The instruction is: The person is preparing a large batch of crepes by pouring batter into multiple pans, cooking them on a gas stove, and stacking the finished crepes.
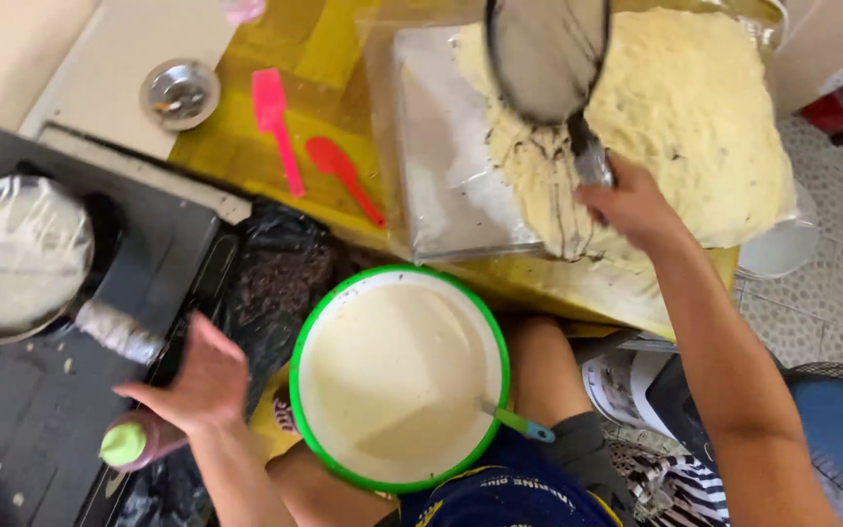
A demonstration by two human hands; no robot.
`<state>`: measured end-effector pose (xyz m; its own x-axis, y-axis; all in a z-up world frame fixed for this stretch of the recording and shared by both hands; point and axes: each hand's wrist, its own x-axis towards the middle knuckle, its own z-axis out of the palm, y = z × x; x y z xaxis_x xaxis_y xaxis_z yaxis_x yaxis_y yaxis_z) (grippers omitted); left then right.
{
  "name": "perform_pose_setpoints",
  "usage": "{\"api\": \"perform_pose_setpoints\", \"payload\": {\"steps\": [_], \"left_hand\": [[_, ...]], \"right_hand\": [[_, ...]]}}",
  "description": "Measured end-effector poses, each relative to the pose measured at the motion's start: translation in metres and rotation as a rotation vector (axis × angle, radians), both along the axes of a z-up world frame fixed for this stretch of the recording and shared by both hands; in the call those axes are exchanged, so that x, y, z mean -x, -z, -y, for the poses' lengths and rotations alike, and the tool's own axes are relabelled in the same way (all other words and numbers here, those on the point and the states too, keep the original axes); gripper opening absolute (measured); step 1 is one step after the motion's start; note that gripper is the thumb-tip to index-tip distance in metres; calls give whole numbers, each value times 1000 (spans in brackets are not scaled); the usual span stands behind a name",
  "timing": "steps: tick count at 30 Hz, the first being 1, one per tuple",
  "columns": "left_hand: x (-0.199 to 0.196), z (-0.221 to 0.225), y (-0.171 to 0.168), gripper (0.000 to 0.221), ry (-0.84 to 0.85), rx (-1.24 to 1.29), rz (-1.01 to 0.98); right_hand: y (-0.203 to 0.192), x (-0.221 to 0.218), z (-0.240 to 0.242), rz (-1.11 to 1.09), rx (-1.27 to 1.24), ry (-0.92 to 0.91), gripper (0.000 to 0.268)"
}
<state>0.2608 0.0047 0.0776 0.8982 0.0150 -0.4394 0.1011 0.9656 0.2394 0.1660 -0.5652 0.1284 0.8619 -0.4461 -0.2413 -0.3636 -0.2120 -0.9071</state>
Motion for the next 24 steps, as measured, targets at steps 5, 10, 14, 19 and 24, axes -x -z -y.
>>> {"api": "perform_pose_setpoints", "payload": {"steps": [5, 10, 14, 19, 24], "left_hand": [[98, -2, 120, 112, 422, 525, -33], [157, -8, 122, 90, 627, -60, -230], [165, 0, 108, 82, 623, -181, -274], [169, 55, 79, 59, 879, -707, -260], [169, 103, 14, 44, 1293, -1410, -124]], "right_hand": [[41, -50, 50, -126, 1463, -7, 84], [84, -62, 63, -175, 1793, 27, 75], [59, -66, 54, -159, 1964, 83, 68], [16, -83, 45, -219, 2189, 17, 59], [-20, -117, 27, 183, 2361, 128, 59]]}}
